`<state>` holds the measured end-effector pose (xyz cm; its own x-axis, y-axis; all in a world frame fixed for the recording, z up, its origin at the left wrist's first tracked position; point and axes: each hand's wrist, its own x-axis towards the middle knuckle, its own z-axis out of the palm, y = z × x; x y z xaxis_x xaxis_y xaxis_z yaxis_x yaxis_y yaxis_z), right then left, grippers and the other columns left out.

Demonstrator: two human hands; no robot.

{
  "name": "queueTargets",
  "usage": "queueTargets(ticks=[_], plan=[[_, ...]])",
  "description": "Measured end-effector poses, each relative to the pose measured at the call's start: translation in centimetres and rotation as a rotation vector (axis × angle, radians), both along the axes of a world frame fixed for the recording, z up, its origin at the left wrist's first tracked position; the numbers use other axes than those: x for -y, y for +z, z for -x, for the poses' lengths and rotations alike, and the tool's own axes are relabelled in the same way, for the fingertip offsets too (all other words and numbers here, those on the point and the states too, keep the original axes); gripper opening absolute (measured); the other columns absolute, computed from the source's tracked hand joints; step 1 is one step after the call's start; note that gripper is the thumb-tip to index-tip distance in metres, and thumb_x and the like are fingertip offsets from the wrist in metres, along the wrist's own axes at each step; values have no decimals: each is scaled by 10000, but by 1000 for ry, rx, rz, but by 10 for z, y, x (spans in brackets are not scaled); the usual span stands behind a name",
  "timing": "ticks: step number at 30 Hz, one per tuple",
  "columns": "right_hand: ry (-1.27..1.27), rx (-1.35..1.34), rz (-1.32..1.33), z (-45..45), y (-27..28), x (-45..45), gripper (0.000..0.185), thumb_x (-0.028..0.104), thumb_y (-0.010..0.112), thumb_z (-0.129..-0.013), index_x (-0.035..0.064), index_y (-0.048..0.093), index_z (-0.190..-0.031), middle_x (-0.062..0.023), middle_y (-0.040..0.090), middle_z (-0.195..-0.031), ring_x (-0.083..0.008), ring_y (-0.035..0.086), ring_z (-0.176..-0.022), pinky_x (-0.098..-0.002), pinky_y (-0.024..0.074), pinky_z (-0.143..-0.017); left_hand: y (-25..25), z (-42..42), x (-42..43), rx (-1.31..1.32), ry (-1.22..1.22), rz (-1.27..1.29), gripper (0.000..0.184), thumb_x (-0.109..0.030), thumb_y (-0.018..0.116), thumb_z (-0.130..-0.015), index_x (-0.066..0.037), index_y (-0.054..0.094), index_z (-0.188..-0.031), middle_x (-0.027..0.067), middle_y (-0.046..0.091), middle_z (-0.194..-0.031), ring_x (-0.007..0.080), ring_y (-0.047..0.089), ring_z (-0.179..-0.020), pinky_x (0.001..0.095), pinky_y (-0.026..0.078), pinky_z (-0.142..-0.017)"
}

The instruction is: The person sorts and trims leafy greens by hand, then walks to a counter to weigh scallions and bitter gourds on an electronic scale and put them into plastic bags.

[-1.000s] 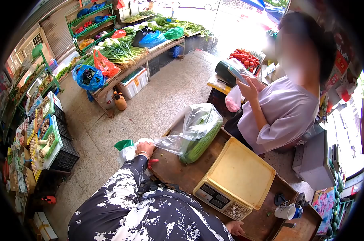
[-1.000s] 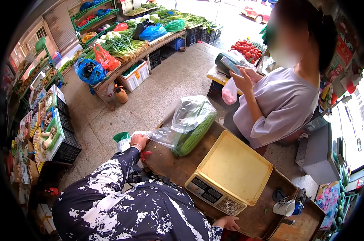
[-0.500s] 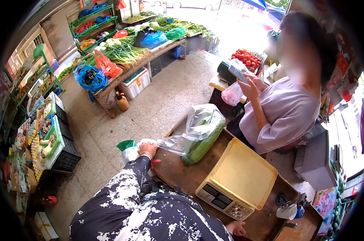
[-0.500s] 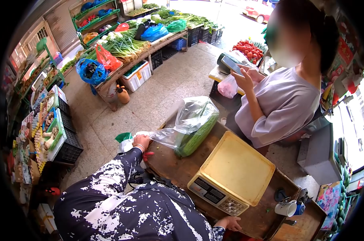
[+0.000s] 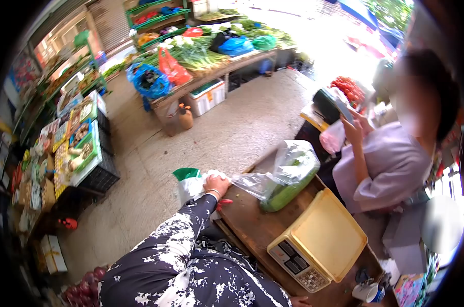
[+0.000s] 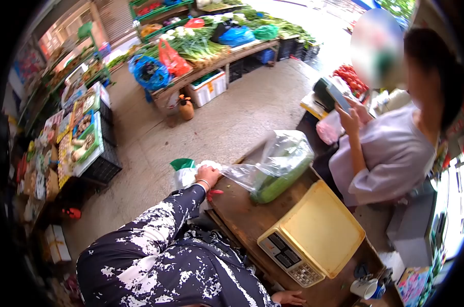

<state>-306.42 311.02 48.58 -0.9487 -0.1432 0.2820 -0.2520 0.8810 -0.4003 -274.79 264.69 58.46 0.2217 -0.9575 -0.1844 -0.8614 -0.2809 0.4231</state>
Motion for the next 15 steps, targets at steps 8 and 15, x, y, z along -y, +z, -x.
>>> queueTargets(ticks=[8,15], plan=[[275,-36,-33,-47,7,109,533,308,552,-767,44,350,-1184,-233,393,-1174,-356,446,-1057,-407,390,-874,20,-50,-59,-224,-357,344,279,-206,414,-845,-25,610,-926,281,385,-1214,398,367,-1132,384,298,-966],[611,72,-50,-127,13,252,505,302,559,-758,52,372,-1155,-222,412,-1149,-347,459,-1040,-405,396,-862,-17,-135,-106,-207,-206,417,411,-277,526,-786,-60,477,-1132,223,376,-1242,365,334,-1170,378,282,-977]])
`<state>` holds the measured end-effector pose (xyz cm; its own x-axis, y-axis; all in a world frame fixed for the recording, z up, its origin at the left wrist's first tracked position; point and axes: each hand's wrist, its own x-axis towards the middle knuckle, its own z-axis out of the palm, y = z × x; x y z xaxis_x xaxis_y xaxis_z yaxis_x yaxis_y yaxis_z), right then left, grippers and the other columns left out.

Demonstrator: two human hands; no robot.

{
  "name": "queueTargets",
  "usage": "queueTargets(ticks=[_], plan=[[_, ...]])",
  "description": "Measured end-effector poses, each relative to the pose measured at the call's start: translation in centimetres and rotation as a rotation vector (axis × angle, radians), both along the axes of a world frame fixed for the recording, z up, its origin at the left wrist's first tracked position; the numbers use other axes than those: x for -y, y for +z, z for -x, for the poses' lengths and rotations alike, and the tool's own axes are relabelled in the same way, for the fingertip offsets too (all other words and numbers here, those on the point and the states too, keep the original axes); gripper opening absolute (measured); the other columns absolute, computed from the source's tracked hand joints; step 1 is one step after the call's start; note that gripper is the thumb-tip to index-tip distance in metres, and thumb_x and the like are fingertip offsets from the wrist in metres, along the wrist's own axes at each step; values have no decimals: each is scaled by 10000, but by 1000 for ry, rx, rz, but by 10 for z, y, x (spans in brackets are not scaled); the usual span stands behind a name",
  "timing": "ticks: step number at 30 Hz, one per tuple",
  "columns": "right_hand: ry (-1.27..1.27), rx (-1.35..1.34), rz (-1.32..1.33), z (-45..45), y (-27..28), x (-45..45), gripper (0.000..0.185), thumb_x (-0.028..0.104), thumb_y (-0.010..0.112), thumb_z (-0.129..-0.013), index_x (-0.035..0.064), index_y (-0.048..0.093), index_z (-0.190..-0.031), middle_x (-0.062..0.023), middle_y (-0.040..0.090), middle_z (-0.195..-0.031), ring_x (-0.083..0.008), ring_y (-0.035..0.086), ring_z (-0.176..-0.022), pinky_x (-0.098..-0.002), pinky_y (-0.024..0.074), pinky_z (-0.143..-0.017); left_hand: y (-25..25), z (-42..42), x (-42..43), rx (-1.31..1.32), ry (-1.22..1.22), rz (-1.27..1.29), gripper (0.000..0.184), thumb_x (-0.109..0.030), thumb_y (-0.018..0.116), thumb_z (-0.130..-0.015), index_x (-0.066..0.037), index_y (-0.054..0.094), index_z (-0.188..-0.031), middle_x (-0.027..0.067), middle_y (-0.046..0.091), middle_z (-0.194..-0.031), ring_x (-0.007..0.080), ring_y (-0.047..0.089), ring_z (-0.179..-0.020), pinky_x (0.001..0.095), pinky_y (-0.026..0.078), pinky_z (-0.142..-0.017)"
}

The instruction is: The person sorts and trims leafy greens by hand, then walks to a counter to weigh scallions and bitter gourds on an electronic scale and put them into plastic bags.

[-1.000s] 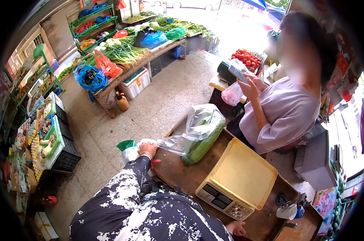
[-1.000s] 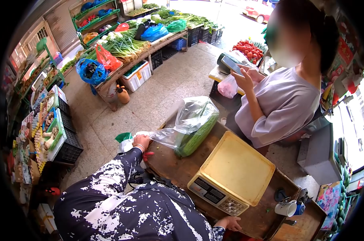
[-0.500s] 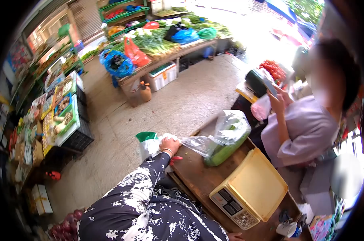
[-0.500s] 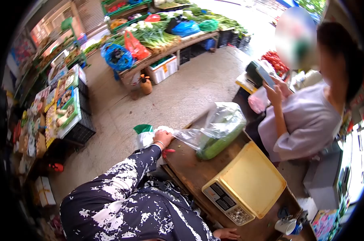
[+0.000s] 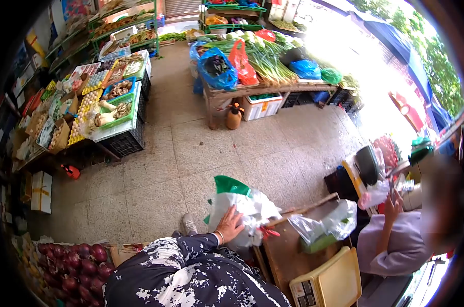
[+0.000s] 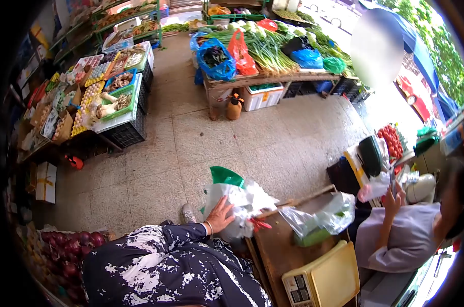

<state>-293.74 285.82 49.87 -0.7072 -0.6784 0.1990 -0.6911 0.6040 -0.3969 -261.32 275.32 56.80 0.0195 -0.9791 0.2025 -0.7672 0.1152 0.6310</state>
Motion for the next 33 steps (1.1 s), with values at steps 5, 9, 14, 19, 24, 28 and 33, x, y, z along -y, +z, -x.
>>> queueTargets(ticks=[5,9,14,19,24,28,33], plan=[[322,299,-243,-88,11,91,460,292,566,-745,63,404,-1109,-204,439,-1110,-335,476,-1014,-403,405,-845,-78,-150,26,-524,96,-628,307,-303,573,-743,-59,616,-924,126,632,-845,243,604,-789,337,471,-725],[499,546,-536,-161,6,140,424,285,571,-734,72,429,-1072,-191,460,-1079,-325,489,-993,-401,412,-831,-146,-296,2,-478,602,-617,279,-308,632,-668,-49,656,-769,138,642,-790,235,620,-714,340,479,-673],[635,672,-837,-248,0,183,379,275,578,-721,83,461,-1026,-173,487,-1040,-312,507,-968,-399,422,-813,-178,-439,-92,-281,977,-850,238,-211,528,-727,-5,620,-802,180,623,-758,249,615,-766,352,464,-682],[756,634,-952,-310,-7,231,335,266,585,-707,94,493,-980,-156,514,-1002,-300,524,-942,-396,431,-796,-113,-477,-164,-161,736,-1143,319,-264,532,-763,16,603,-898,160,617,-900,260,591,-829,358,457,-731],[821,642,-994,-367,-14,283,292,256,592,-694,105,525,-934,-139,541,-963,-287,541,-916,-394,440,-778,-129,-451,-180,177,-6,-1479,356,-293,509,-793,-23,591,-1009,146,580,-1060,280,548,-979,377,434,-826],[877,598,-1086,-408,-25,337,258,249,597,-683,113,550,-897,-125,562,-932,-277,555,-896,-392,447,-764,-135,-424,-138,-401,390,-1102,308,-280,523,-778,-40,604,-952,137,593,-978,283,564,-913,381,444,-765],[1157,360,-1334,-451,-60,421,216,239,604,-670,124,582,-851,-108,589,-893,-265,572,-870,-390,457,-747,-127,-464,-28,-443,436,-843,250,-263,541,-759,-61,621,-882,127,609,-876,288,584,-829,386,457,-688]])
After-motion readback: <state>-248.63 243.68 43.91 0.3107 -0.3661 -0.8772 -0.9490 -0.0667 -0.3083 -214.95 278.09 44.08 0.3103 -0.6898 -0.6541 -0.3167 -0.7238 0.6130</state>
